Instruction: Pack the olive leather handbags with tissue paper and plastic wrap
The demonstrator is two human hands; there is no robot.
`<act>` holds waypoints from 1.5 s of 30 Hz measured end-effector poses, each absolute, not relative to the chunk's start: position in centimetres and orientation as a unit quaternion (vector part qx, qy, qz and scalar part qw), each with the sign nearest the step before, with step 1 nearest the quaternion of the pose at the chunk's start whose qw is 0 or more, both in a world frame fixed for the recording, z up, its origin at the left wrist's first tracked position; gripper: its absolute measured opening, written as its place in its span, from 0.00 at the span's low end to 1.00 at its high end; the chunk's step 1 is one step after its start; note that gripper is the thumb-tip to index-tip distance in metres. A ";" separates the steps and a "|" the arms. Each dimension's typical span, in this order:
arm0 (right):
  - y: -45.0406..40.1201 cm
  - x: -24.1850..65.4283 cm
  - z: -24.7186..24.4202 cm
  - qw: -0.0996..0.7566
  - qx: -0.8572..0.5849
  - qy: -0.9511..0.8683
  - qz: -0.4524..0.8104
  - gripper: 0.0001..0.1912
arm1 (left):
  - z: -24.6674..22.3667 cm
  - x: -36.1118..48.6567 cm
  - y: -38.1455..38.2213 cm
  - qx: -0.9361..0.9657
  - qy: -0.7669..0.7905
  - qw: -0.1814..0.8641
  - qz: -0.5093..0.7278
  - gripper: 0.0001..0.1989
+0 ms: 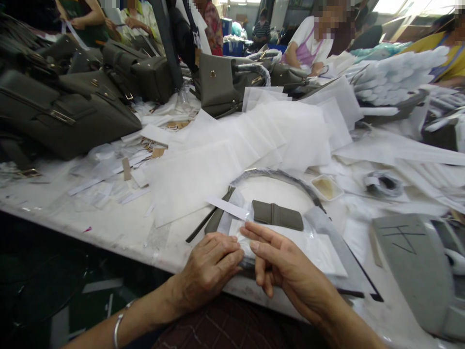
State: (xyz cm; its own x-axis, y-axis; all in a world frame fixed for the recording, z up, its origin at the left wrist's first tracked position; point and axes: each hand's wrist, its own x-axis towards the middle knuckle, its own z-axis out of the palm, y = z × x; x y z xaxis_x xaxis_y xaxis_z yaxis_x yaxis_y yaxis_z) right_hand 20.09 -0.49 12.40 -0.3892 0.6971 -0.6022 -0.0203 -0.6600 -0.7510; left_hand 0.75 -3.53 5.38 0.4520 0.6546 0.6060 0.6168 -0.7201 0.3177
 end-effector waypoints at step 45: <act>-3.4 23.0 11.6 0.201 -0.620 -0.548 0.524 0.27 | 5.9 0.6 -2.3 0.879 0.331 0.046 0.341 0.08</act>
State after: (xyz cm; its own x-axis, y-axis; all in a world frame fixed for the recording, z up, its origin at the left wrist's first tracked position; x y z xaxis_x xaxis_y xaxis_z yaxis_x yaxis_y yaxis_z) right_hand 23.05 -3.44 11.55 -0.1499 0.8904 -0.4298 0.4687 -0.3187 -0.8238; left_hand 0.59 -2.34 5.87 0.5482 0.6125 0.5695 0.5498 -0.7770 0.3065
